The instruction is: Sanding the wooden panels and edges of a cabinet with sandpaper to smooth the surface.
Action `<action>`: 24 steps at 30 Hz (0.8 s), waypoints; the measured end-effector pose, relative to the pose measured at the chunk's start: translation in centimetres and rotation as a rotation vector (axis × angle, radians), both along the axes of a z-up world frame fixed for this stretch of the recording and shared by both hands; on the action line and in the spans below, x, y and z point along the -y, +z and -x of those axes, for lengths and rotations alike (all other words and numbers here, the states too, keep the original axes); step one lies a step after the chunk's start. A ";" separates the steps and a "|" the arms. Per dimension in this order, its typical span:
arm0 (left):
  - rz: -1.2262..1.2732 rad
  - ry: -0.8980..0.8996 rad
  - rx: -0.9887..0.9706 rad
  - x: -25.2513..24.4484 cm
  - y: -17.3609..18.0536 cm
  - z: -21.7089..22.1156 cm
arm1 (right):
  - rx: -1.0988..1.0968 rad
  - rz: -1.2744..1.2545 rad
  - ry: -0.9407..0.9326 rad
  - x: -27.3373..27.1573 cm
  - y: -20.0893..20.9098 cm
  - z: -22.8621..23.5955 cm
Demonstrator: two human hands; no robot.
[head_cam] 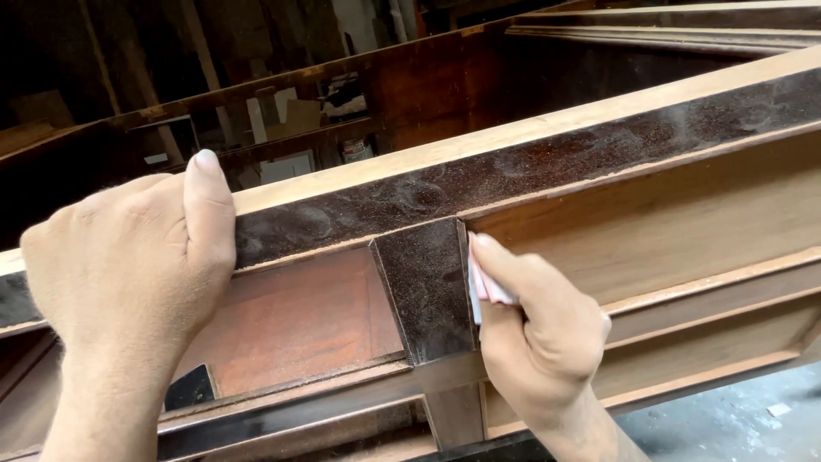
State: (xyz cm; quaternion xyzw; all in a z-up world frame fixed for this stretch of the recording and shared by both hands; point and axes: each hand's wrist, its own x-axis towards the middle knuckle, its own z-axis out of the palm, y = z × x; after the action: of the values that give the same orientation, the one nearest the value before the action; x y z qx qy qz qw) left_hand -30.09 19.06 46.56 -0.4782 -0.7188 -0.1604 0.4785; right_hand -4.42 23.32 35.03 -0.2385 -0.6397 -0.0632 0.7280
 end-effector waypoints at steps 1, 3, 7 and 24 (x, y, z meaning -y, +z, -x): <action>-0.001 0.001 0.000 0.1 0.1 0.0 | 0.000 -0.001 0.001 -0.1 0.0 0.1; 0.005 -0.028 0.058 0.0 0.2 -0.3 | -0.016 -0.035 0.002 -0.4 -0.1 0.1; -0.011 -0.042 0.026 0.0 0.1 -0.3 | -0.001 -0.015 0.006 -0.7 0.2 -0.3; 0.018 -0.055 0.059 0.3 0.3 -0.4 | -0.051 -0.051 0.083 -0.4 0.4 0.1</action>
State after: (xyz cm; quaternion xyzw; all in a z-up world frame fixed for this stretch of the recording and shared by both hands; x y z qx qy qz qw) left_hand -29.66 18.80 46.87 -0.4970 -0.7206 -0.1810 0.4482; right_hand -4.51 23.75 35.40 -0.1947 -0.6283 -0.0432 0.7520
